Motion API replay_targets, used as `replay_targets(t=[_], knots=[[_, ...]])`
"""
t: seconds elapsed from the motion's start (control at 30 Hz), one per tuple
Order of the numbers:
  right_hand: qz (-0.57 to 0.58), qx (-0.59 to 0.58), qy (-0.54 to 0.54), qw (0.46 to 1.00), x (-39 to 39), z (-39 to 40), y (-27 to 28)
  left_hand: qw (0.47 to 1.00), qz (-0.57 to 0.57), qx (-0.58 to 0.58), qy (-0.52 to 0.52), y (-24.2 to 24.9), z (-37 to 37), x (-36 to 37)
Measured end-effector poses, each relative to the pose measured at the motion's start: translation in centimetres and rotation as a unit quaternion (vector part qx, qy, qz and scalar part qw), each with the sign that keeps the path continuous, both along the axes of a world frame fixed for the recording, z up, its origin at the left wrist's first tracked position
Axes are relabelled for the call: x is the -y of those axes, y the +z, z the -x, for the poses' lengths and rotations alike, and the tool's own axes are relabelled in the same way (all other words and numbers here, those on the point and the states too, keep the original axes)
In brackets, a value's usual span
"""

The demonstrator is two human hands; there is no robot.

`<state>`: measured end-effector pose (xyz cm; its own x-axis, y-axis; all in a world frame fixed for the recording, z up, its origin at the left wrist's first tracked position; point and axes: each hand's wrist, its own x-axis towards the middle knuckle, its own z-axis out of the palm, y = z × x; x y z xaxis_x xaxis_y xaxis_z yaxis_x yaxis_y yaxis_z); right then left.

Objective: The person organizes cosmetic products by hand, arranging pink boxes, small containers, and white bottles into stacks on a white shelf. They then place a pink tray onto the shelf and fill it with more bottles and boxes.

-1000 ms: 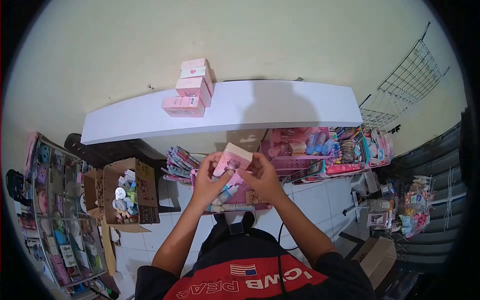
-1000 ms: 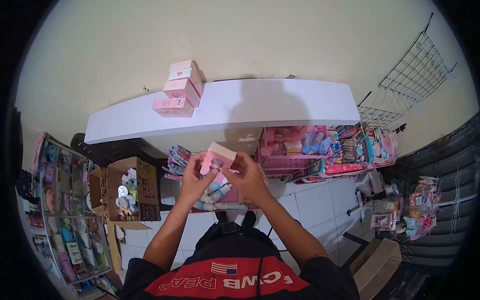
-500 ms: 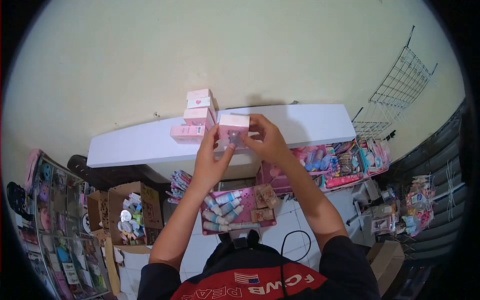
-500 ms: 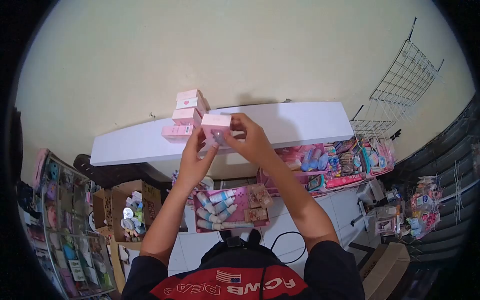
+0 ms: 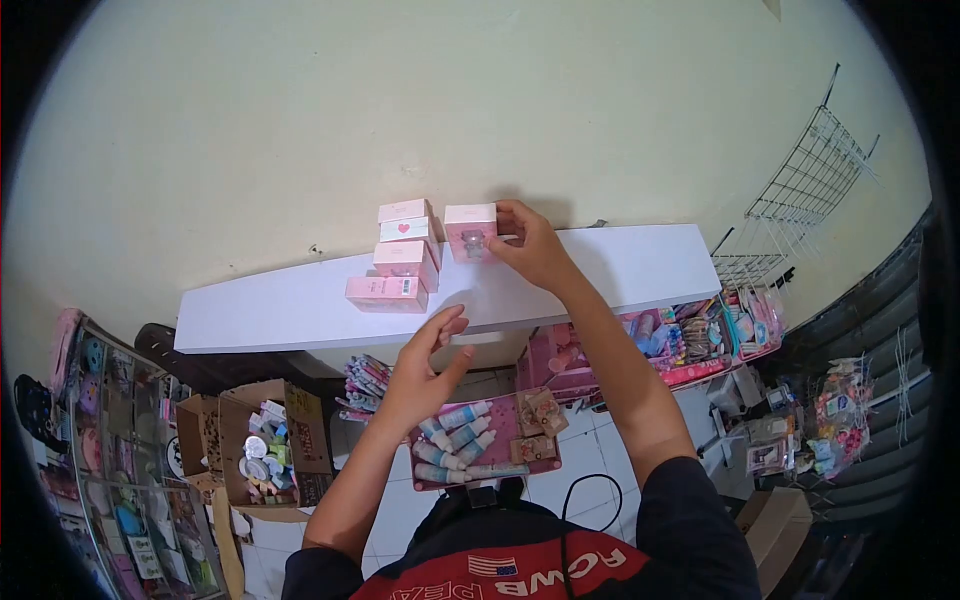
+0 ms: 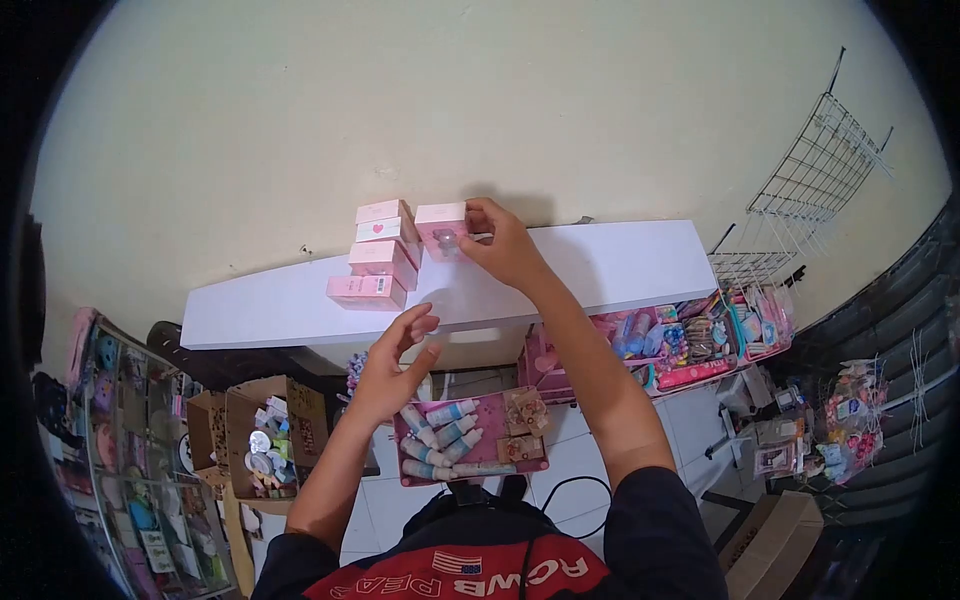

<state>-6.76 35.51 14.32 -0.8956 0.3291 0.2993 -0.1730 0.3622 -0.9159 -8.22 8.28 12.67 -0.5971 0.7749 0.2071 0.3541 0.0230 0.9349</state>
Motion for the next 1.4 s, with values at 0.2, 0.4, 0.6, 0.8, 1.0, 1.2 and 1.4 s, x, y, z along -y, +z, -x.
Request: replay_targets(t=[0.2,0.4,0.6,0.8,1.0,1.2,1.4], knots=[[0.016,-0.011,-0.011,1.000,0.4,-0.3,-0.9,0.999,0.005,0.039,-0.023,-0.2,0.7,0.8],[-0.018,-0.065,-0.107,0.992,1.8,-3.6,-0.2,0.998,0.027,0.036,-0.047,-0.5,0.2,1.2],[0.024,-0.088,-0.101,0.991,4.6,-10.0,-0.5,0.997,0.020,0.050,-0.047,-2.2,-1.3,1.0],[0.003,0.048,-0.076,0.996,7.7,-17.2,-4.6,0.995,0.058,0.040,-0.068,-7.0,-4.7,-0.1],[-0.025,0.125,-0.125,0.984,8.8,-21.4,-11.8,0.992,0.056,0.063,-0.092,-14.1,-8.2,-1.5],[-0.138,0.218,-0.174,0.950,9.4,-22.9,-17.3,0.992,0.124,0.007,-0.021,-19.5,-9.6,-3.3],[-0.155,0.235,-0.187,0.941,10.1,-23.2,-19.7,0.983,0.175,0.032,0.046,-21.3,-11.3,-4.5]])
